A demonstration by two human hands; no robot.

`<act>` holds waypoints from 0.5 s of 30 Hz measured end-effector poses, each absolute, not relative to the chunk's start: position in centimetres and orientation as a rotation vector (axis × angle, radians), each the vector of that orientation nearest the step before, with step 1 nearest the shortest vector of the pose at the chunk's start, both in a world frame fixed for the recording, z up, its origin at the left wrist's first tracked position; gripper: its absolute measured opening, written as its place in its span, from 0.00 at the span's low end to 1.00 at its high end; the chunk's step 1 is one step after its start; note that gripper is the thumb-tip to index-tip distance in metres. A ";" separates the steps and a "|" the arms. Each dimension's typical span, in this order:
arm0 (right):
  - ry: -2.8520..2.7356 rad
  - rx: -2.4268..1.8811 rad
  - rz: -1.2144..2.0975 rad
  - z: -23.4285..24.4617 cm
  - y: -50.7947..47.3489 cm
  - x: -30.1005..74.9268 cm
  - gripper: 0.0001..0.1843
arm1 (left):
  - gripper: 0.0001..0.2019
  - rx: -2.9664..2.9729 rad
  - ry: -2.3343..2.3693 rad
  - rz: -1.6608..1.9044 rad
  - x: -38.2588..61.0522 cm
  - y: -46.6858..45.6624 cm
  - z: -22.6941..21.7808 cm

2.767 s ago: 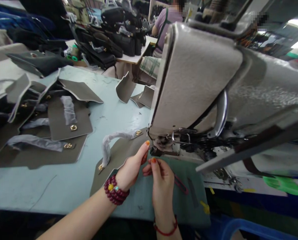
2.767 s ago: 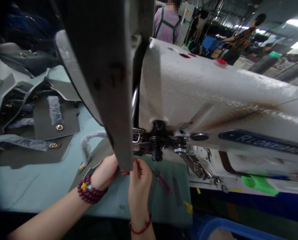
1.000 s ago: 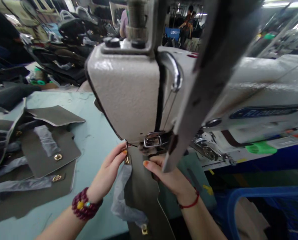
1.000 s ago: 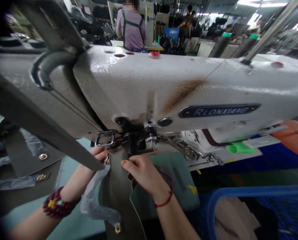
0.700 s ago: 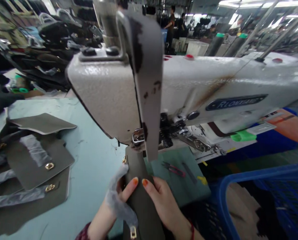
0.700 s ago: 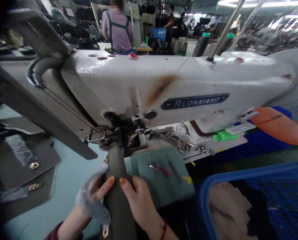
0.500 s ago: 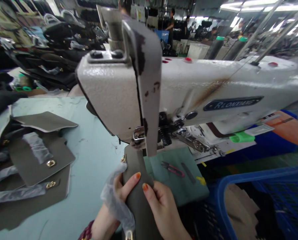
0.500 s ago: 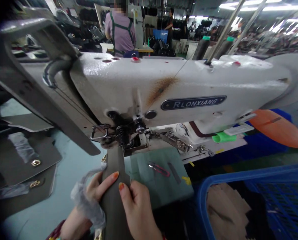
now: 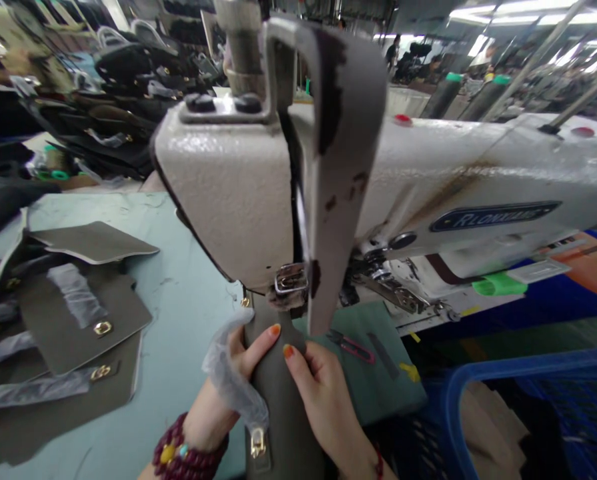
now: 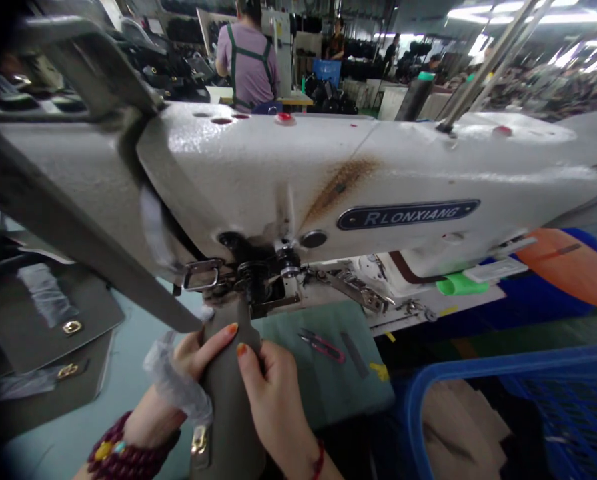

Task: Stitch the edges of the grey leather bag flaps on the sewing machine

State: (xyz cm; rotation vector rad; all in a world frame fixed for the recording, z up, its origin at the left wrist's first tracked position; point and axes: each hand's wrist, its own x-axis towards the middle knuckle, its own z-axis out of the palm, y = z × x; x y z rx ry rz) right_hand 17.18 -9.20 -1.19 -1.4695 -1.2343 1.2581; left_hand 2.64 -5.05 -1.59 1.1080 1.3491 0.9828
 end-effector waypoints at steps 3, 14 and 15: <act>-1.222 -1.472 1.273 -1.2 -8.4 17.0 0.23 | 0.14 0.946 1.317 1.005 2.8 -4.3 -1.6; -1.269 -1.490 1.142 -1.1 -5.4 16.5 0.23 | 0.17 0.979 1.219 1.002 2.7 -1.2 -0.8; -1.274 -1.505 1.132 -1.1 -5.2 16.4 0.23 | 0.18 1.037 1.201 0.998 2.6 -1.0 -0.5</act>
